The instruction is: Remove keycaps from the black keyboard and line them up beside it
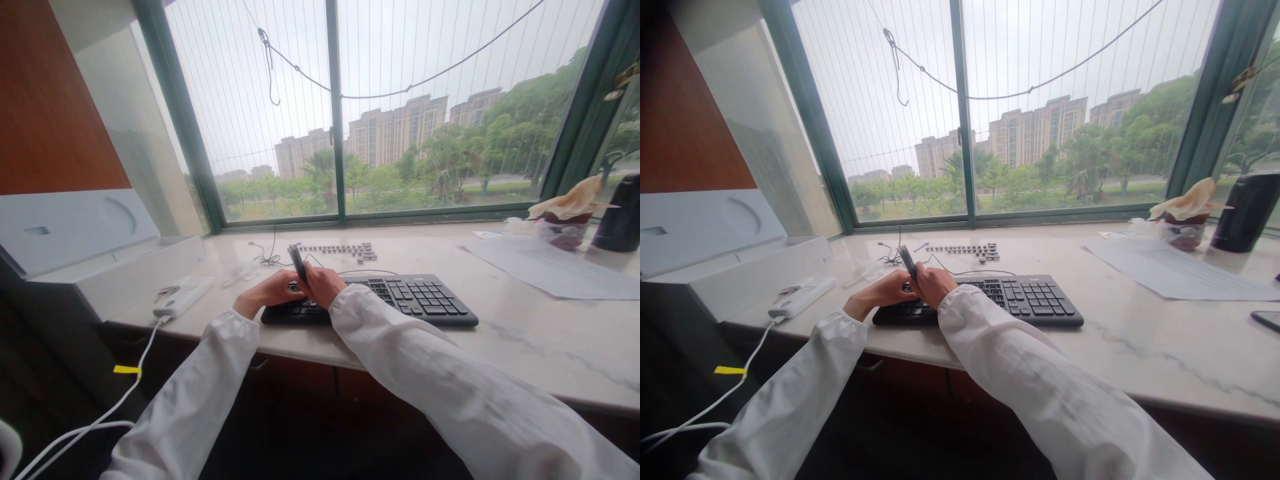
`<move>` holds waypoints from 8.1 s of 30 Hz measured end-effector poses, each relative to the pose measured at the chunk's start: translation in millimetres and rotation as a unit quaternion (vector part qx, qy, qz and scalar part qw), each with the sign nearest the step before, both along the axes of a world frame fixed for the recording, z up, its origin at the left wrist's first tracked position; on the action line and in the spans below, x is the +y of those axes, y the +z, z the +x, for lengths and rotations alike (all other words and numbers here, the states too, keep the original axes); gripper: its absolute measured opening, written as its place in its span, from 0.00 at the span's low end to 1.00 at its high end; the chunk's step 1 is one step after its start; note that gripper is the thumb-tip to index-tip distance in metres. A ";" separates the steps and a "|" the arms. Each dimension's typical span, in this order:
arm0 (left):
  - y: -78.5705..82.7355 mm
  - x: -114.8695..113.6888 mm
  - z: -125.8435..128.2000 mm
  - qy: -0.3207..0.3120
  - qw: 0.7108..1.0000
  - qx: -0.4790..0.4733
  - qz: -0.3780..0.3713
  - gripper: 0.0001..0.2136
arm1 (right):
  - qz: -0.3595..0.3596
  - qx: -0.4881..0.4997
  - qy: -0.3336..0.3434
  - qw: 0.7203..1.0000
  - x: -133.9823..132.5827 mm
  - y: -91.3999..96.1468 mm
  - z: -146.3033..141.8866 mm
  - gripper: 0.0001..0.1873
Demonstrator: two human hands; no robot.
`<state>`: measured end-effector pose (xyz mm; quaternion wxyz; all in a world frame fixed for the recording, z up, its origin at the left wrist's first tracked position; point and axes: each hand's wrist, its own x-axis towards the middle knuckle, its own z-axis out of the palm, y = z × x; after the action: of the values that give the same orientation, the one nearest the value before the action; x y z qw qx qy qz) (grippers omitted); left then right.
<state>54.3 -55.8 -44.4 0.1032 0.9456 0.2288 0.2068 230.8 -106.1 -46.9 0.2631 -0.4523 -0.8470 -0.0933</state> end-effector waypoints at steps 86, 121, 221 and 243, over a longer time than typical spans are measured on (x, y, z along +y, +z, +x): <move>11.5 -13.3 -29.6 0.194 0.979 -0.016 0.053 0.09 | 0.008 0.291 -0.221 0.931 24.1 17.1 39.9 0.16; 0.8 -12.4 -8.7 0.194 0.949 -0.179 0.175 0.13 | -0.174 0.295 0.099 0.934 18.0 2.6 12.1 0.18; 15.4 212.8 102.8 0.311 0.920 0.226 0.078 0.13 | -0.027 0.099 -0.276 0.956 34.3 26.9 84.1 0.12; 20.6 214.4 104.2 0.297 0.924 0.231 0.064 0.12 | -0.039 0.094 -0.289 0.952 37.0 25.4 85.2 0.10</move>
<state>158.5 158.6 -23.8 -0.0792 0.8605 0.5029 0.0181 316.0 -69.2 -21.6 0.2849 -0.6942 -0.6550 -0.0891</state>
